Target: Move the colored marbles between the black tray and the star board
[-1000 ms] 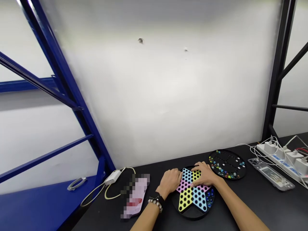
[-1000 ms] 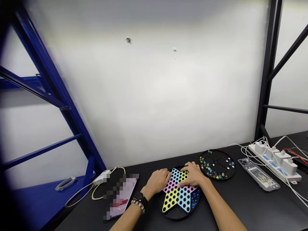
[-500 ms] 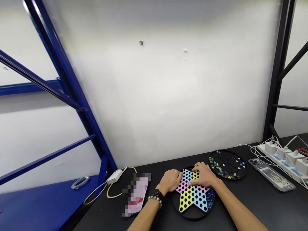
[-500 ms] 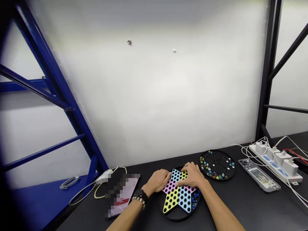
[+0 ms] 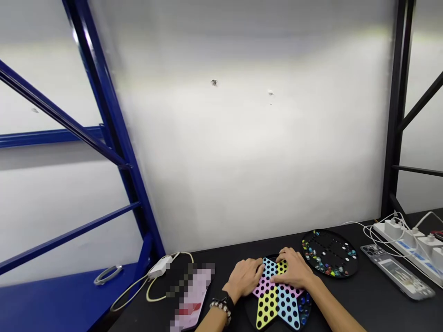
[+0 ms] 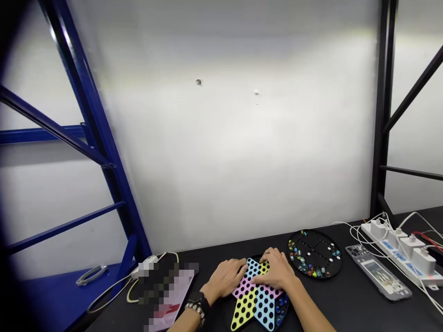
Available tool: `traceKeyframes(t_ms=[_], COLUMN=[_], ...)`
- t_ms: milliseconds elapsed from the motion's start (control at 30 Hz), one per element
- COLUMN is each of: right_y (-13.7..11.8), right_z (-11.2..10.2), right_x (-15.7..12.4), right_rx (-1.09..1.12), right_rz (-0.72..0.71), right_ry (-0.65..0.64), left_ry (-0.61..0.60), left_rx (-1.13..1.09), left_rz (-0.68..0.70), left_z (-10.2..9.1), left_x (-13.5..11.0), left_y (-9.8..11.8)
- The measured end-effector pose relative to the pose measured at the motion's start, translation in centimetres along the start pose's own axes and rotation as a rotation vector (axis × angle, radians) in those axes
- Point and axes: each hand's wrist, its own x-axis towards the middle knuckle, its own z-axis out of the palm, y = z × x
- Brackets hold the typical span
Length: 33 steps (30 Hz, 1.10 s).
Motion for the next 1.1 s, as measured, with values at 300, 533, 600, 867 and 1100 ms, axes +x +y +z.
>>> traceKeyframes(t_ms=[300, 533, 600, 867, 1100], right_y=[-0.4, -0.1, 0.0, 0.3, 0.0], right_z=[-0.5, -0.2, -0.2, -0.2, -0.5], right_x=[0.0, 0.0, 0.0, 0.0, -0.2], right_rx=[-0.034, -0.043, -0.038, -0.021, -0.007], right_rz=[-0.02, -0.036, -0.042, -0.054, -0.058], right_ry=[-0.006, 0.006, 0.009, -0.005, -0.009], left_ry=[-0.033, -0.036, -0.022, 0.019, 0.023], left_rx=[-0.001, 0.045, 0.054, 0.077, 0.055], left_rz=[0.056, 0.097, 0.083, 0.054, 0.076], left_z=[0.3, -0.6, -0.7, -0.8, -0.2], left_x=[0.6, 0.9, 1.0, 2.2, 1.3], left_y=[-0.4, -0.4, -0.4, -0.5, -0.7])
